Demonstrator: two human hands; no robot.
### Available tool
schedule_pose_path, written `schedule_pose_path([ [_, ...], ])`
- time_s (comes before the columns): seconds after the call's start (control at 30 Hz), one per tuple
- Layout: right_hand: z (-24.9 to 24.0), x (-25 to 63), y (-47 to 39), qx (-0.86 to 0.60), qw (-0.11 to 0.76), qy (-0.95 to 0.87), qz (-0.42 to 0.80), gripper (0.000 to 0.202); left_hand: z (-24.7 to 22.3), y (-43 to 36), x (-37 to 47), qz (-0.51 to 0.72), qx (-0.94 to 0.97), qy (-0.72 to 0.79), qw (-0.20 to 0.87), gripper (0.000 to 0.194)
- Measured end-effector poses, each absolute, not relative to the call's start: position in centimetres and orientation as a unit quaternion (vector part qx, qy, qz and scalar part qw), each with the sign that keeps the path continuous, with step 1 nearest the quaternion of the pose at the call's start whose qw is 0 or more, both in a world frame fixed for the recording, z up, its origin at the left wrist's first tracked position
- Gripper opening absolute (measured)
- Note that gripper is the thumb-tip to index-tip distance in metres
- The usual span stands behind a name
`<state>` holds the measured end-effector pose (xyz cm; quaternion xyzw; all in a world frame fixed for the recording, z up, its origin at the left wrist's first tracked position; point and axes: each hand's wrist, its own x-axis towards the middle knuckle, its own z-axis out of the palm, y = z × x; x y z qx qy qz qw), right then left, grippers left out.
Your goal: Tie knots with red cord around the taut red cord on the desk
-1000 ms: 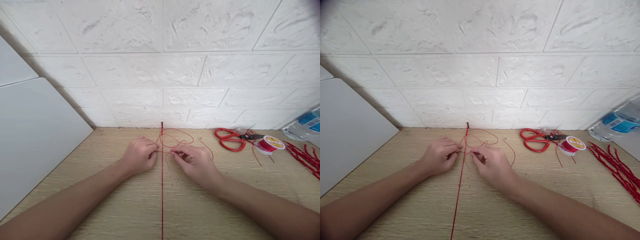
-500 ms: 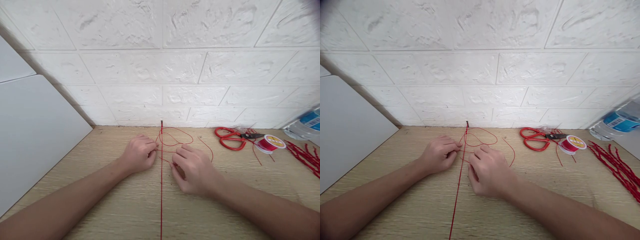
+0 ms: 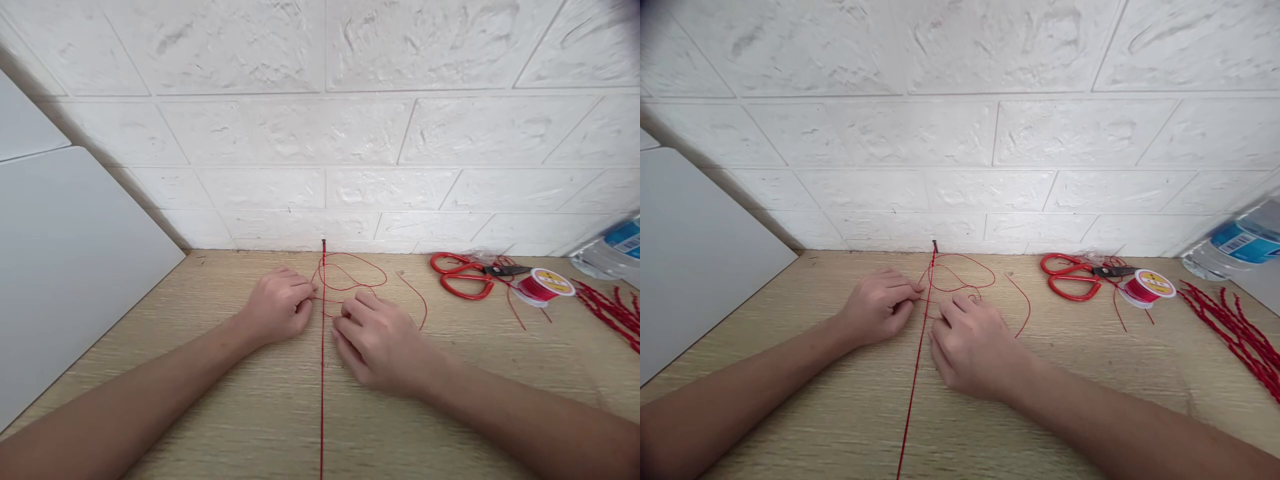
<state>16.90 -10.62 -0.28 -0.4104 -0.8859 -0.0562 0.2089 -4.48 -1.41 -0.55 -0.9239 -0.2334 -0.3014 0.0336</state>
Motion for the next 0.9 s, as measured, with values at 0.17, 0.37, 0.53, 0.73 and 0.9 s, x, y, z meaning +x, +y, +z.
schedule_pose_path([
  [0.17, -0.31, 16.85, -10.47, -0.433, 0.223, -0.871, -0.066, 0.026, -0.52, -1.48, -4.44, -0.297, -0.925, -0.233, 0.035, 0.020],
  [0.37, -0.13, 16.86, -10.60, -0.428, 0.212, -0.876, -0.063, 0.029, -0.41, -1.69, -4.48, -0.320, -0.916, -0.239, 0.040, 0.020],
  [0.53, -0.07, 16.79, -10.57, -0.428, 0.194, -0.881, -0.057, 0.030, -0.46, -1.58, -4.54, -0.308, -0.921, -0.240, 0.022, 0.022],
  [0.73, 0.16, 16.76, -10.42, -0.431, 0.194, -0.879, -0.063, 0.028, -0.49, -1.52, -4.49, -0.290, -0.925, -0.246, 0.005, 0.022],
  [0.9, 0.27, 16.79, -10.42, -0.431, 0.200, -0.878, -0.055, 0.026, -0.47, -1.57, -4.46, -0.284, -0.927, -0.246, -0.003, 0.022],
])
